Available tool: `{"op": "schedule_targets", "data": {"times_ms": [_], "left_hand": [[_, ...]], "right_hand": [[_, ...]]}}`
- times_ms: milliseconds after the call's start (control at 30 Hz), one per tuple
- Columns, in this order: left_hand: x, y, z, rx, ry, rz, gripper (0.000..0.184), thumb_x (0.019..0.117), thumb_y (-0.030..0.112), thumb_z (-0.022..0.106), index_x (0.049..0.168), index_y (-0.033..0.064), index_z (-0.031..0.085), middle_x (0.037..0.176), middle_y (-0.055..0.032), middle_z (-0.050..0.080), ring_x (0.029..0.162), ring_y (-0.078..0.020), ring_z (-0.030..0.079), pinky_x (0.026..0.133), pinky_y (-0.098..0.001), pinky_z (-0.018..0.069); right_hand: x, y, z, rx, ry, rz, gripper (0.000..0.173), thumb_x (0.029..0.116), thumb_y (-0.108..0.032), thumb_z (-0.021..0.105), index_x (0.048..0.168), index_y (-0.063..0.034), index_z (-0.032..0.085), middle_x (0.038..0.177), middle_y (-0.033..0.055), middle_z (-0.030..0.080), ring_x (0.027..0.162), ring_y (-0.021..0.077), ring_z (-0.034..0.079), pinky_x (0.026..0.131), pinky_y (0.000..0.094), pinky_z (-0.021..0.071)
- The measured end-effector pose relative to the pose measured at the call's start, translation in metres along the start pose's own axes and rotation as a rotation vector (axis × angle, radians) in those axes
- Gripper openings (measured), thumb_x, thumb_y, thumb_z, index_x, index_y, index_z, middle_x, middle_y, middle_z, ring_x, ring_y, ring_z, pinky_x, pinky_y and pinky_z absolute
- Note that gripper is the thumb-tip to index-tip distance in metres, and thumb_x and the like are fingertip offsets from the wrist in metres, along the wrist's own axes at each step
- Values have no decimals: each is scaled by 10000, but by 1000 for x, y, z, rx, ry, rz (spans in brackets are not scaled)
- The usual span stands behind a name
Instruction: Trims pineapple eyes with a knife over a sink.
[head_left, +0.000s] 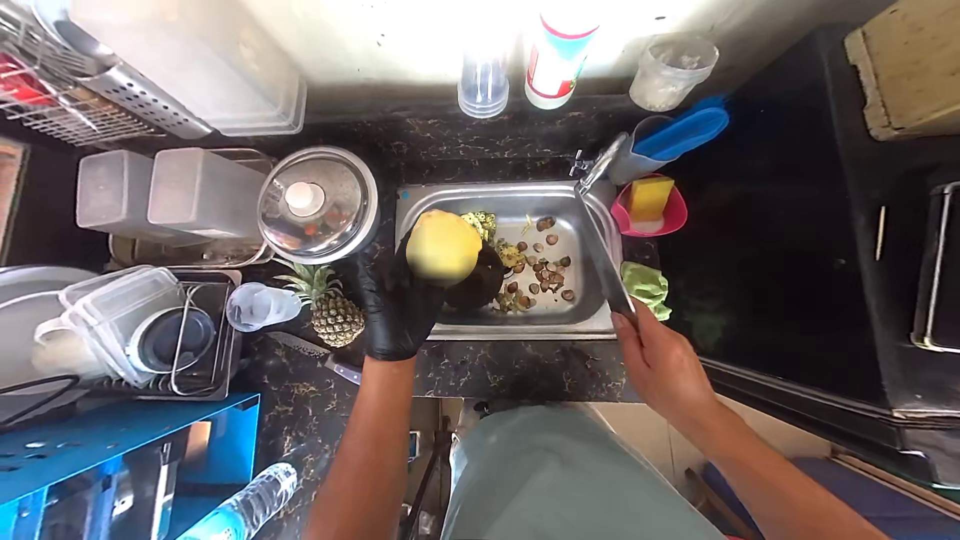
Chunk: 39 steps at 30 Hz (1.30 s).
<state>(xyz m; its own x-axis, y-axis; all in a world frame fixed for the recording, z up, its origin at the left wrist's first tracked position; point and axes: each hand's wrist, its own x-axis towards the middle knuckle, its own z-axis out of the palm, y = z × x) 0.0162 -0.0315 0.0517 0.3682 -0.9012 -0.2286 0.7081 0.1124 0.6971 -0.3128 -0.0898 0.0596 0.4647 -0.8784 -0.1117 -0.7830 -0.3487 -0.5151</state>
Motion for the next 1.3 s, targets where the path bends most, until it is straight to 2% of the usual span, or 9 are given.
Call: {"op": "schedule_targets", "data": {"times_ms": [33,100,167,233,367,533,933,1100,1300], "left_hand": [[0,-6,9,10,67,-17,818,840,861,420,1356,235,530,1224,-61,689,1078,-230,687,823,-426,605],[3,-23,9,-51,26,-62,694,949,693,469,1437,199,448,1308,-116,622,1136,-282,651,893,-468,583],[9,-40,-1,-166,-6,-92,577,997,444,593,1478,162,448,1349,-152,594,1144,-289,651,932,-459,583],[9,-46,-4,-214,25,-87,527,1021,362,584,1487,161,443,1354,-165,589,1140,-294,658,928,-459,589],[7,-48,4,-192,56,-68,555,995,374,619,1487,174,456,1357,-145,589,1176,-285,635,965,-474,565],[1,-48,25,-150,7,-5,528,974,438,647,1413,179,508,1273,-86,651,1145,-205,661,950,-386,581],[-11,-54,40,-133,41,-12,648,906,471,731,1415,153,485,1254,-129,641,1098,-239,669,910,-418,589],[-8,-49,43,-113,111,16,486,994,439,620,1385,173,512,1220,-128,649,1049,-235,690,841,-402,617],[-5,-47,56,-75,201,130,401,1053,318,544,1409,149,474,1235,-131,629,1108,-257,658,942,-468,573]], "right_hand": [[5,7,8,-68,-140,82,456,1107,-307,368,1460,-73,537,870,157,713,732,333,704,652,529,572],[18,21,22,-146,-436,268,455,1116,-353,331,1525,-204,462,960,185,721,885,407,712,774,610,549],[15,28,31,-76,-458,305,434,1114,-379,332,1477,-208,498,911,167,701,843,380,700,746,604,544],[6,21,23,78,-364,221,428,1104,-402,350,1392,-166,563,777,103,639,681,290,644,629,526,527],[-12,-20,-7,310,-336,50,446,1096,-465,371,1339,-175,607,708,-8,576,575,131,563,528,374,505],[-15,-49,-18,257,-284,-89,434,1100,-452,374,1317,-180,634,671,-22,569,549,122,542,496,348,473],[-10,-49,-22,253,-346,-115,402,1100,-427,373,1237,-158,638,652,-41,525,543,94,519,493,298,450],[-8,-47,-20,138,-122,-196,413,1101,-347,398,1396,-168,625,739,6,638,577,145,573,506,352,487],[-8,-44,-9,-3,-19,-253,420,1083,-280,413,1448,-206,606,798,36,686,591,185,621,494,379,506]]}}
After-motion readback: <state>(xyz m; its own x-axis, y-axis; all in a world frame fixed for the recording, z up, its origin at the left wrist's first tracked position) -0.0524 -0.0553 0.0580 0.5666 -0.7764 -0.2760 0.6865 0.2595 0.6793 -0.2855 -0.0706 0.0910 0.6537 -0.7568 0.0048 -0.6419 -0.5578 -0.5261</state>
